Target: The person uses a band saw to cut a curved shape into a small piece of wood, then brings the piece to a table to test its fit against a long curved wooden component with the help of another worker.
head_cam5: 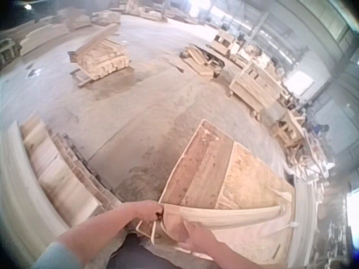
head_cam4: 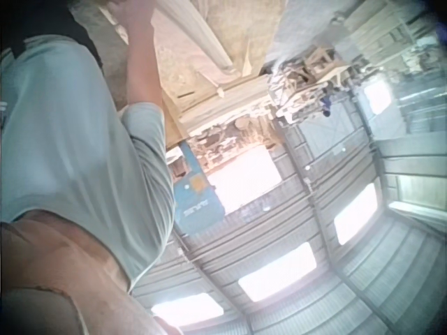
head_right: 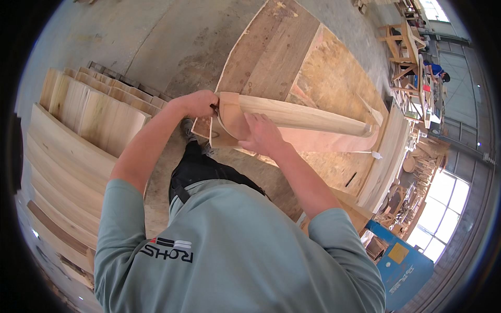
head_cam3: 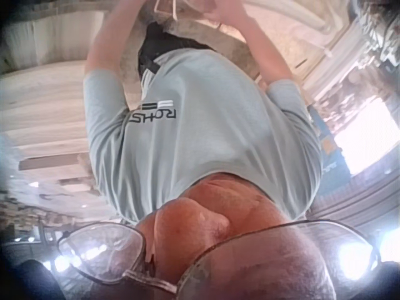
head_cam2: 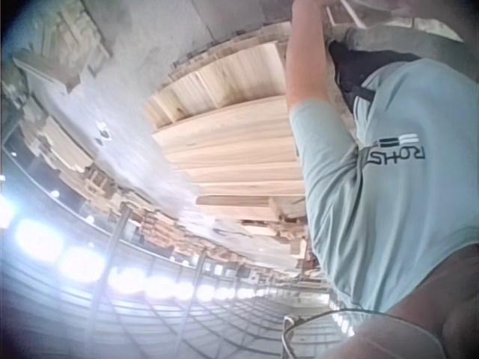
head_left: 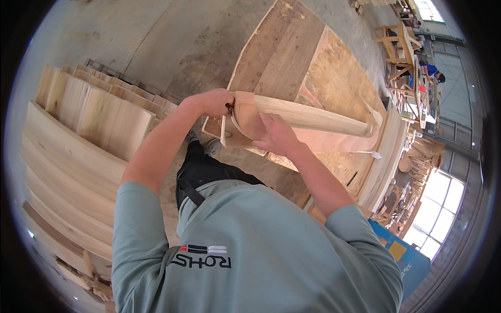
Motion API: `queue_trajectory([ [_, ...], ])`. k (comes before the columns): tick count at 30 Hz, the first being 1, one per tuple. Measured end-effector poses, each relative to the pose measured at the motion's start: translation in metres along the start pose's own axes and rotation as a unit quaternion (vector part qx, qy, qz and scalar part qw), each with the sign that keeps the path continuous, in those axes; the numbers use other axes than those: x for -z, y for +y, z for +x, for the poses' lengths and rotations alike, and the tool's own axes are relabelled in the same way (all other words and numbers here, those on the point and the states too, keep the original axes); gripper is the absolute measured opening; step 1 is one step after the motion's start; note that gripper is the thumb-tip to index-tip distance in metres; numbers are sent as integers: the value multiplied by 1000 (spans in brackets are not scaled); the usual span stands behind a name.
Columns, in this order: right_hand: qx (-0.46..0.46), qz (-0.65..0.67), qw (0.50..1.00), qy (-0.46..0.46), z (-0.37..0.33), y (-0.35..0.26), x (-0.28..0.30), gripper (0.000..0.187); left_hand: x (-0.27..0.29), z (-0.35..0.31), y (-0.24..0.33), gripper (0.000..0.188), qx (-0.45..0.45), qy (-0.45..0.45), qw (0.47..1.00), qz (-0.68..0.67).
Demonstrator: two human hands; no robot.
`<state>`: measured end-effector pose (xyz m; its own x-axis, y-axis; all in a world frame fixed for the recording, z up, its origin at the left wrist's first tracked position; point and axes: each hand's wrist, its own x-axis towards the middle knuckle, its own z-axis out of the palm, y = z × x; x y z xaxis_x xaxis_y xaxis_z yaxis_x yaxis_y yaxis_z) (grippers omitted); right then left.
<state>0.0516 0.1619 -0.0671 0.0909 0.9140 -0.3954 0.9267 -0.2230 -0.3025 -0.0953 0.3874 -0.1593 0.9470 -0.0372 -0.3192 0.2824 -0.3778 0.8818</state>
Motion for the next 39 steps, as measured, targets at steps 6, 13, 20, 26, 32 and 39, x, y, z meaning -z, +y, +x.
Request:
queue_trajectory([
  [6, -10, -8, 1000, -17, 4, 3, -8, 90, -9, 2, -10, 32, 117, -59, 984, -124],
  [13, -22, -17, 999, -25, 2, -3, -2, 92, -15, -23, 1, 24, 121, -59, 941, -311],
  [20, -51, 21, 998, -41, -2, -6, 2, 94, 0, -6, -9, 22, 116, -145, 961, -205],
  [26, -67, 19, 997, -42, -3, -10, 4, 89, 0, -11, 2, 21, 101, -140, 968, -179],
  [32, -52, 19, 997, -51, -9, -7, -3, 87, -8, -16, 0, 23, 109, -137, 967, -187],
  [39, -90, 0, 993, -80, -13, -20, -3, 88, -18, -24, -4, 28, 118, -128, 963, -203],
])
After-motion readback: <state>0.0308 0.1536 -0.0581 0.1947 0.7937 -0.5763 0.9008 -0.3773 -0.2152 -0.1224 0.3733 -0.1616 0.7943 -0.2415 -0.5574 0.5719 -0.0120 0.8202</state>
